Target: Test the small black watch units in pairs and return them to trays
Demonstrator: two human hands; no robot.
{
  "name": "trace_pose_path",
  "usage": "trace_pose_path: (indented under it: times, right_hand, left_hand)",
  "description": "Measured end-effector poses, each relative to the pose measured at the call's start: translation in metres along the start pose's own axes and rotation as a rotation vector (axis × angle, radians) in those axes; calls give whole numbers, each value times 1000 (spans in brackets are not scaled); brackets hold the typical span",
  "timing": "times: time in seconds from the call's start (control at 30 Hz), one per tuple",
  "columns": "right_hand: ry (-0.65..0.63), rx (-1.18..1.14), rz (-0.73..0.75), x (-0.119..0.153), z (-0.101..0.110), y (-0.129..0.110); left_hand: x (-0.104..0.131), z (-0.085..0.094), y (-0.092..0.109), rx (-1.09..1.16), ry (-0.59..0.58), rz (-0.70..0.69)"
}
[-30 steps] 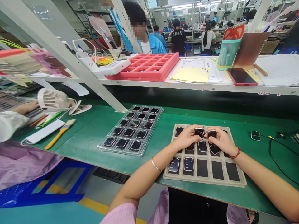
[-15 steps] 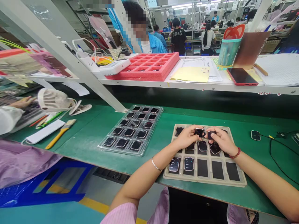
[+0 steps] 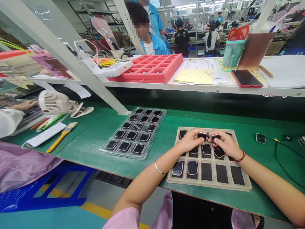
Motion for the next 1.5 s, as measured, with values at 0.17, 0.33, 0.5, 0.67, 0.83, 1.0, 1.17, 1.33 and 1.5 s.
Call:
trace_pose_path:
  times: [0.17,0.33,0.5,0.67,0.83,1.0,1.17,1.33,1.5]
  right_hand:
    - [-4,10,-2,0,-1,-1]
    - [6,5,5,0,0,0]
    - [-27,49,67,0,-1,-1]
    - [-27,129,80,0,1,-1]
    - [-38,153,101,-1,0,-2]
    - [-48,140,126,-1,-1,-4]
    - [-40,125,89,-1,-1,-4]
    - [-31,108,74,-2,0,-4]
    - [-12,92,32,3,1,-1]
  left_hand:
    - [-1,1,-2,7,-8,7]
    - [1,-3,1,55,-36,-17]
    - [0,-5,-2,47,-65,-19]
    - [-3,-3,-6,17,-47,-17]
    - [-2,-3,-4,5,-48,-24]
    - [-2,-3,-3,17,-49,-16]
    - [-1,-3,-5,69,-47,-2]
    - [-9,-1,-13,294,-150,92]
    - [21,-3,22,606,-345,68]
Point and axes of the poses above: each hand's wrist, its own x-axis away from the middle knuckle, its own z-axis out of the back of the hand, y = z × x, the point moved 9 cm from there along -x, towards the middle knuckle, and after that the axes turned 13 degrees about z, right-handed, at the moved point
